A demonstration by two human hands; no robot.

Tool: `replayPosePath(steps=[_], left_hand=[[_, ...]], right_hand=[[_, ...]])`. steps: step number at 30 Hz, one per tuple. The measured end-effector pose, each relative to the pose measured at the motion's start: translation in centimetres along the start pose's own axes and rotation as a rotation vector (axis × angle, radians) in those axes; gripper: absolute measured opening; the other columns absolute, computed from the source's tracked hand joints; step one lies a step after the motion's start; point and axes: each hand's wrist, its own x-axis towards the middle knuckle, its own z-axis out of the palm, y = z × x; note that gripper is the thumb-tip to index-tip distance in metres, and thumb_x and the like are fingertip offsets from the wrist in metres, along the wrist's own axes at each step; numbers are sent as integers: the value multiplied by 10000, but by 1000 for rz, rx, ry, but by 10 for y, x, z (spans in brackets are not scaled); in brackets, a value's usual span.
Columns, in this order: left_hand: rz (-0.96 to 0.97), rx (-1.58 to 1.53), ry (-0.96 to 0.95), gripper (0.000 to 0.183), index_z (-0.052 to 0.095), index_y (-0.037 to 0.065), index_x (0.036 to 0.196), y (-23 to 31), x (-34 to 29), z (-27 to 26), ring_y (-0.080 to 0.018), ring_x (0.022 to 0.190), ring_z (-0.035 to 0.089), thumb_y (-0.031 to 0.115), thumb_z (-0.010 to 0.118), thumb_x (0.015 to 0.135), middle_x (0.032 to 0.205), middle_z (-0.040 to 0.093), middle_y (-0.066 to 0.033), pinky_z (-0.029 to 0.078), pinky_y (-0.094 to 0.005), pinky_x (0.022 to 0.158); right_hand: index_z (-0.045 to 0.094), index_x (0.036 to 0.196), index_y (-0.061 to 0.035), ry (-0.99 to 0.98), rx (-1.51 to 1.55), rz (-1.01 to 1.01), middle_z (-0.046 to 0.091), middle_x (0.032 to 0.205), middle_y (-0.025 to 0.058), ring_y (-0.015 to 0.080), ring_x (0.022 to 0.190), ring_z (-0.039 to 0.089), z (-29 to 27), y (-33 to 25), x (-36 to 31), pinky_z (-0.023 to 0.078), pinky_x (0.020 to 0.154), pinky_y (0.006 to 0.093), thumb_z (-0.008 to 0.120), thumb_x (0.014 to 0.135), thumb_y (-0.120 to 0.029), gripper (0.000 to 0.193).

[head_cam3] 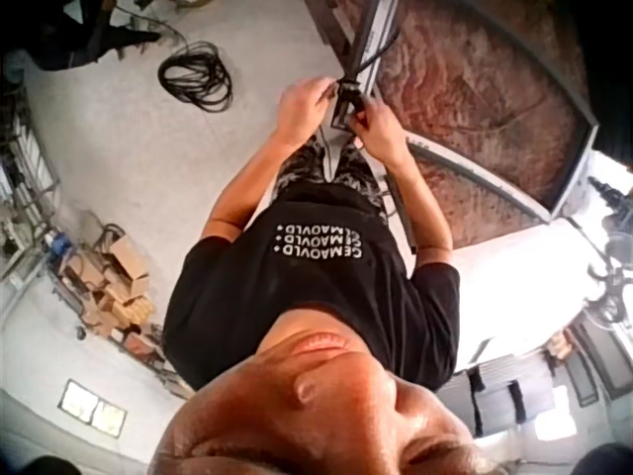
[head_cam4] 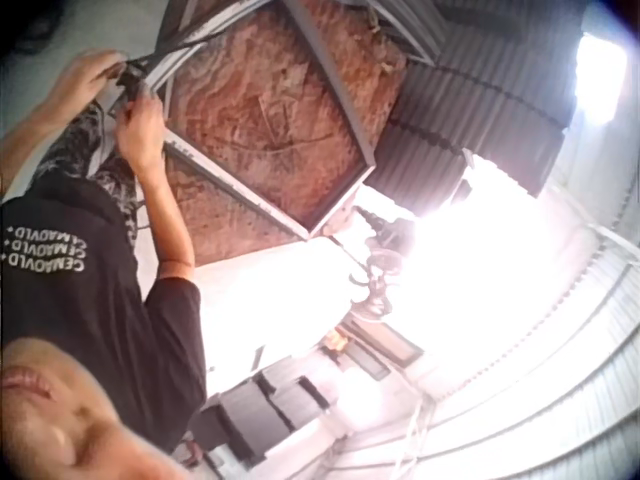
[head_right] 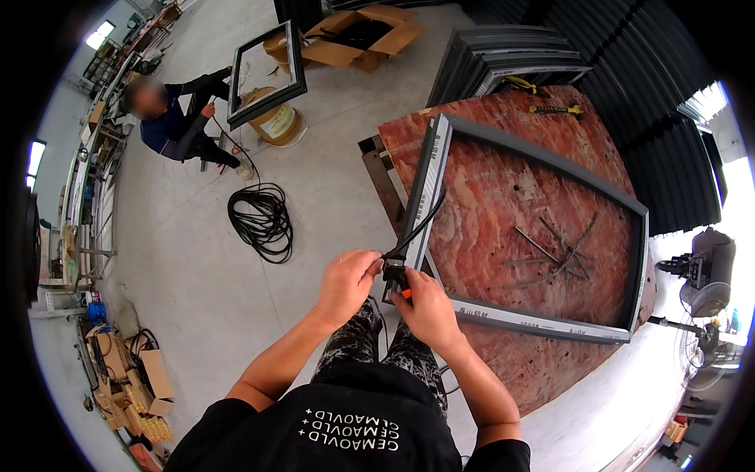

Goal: The person assembles a metal window frame by inserting a rubber sealing strip into the frame groove, using pliers to cut the strip to length and pressing it into place by hand.

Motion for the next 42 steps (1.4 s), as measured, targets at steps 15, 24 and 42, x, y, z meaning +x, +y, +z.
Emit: replayPosePath(steps=[15, 24, 42], left_hand=[[125, 109, -60, 215, 648, 39, 959, 31, 2, 32, -292, 802, 615, -8, 659, 750, 827, 629, -79, 504, -391, 672], [80, 72, -81, 121, 649, 24, 910, 43, -3, 50, -333, 756, 605, 25, 658, 789, 802, 633, -116, 489, -412, 651], [-38, 94, -56, 200, 529, 59, 812, 21, -34, 127, -381, 708, 553, 216, 606, 910, 735, 552, -138, 425, -475, 630]], right_hand=[[583, 1011, 12, 203, -122, -64, 630, 851, 212, 410, 830, 610, -19, 31, -28, 479, 721, 470, 687, 835, -173, 275], [564, 854, -43, 208, -302, -34, 638, 776, 151, 364, 732, 634, -24, 53, -36, 509, 648, 457, 676, 824, -157, 162], [624, 1182, -108, 411, -704, 303, 593, 1156, 141, 323, 1100, 560, -106, 209, -22, 452, 914, 448, 729, 733, -539, 631]])
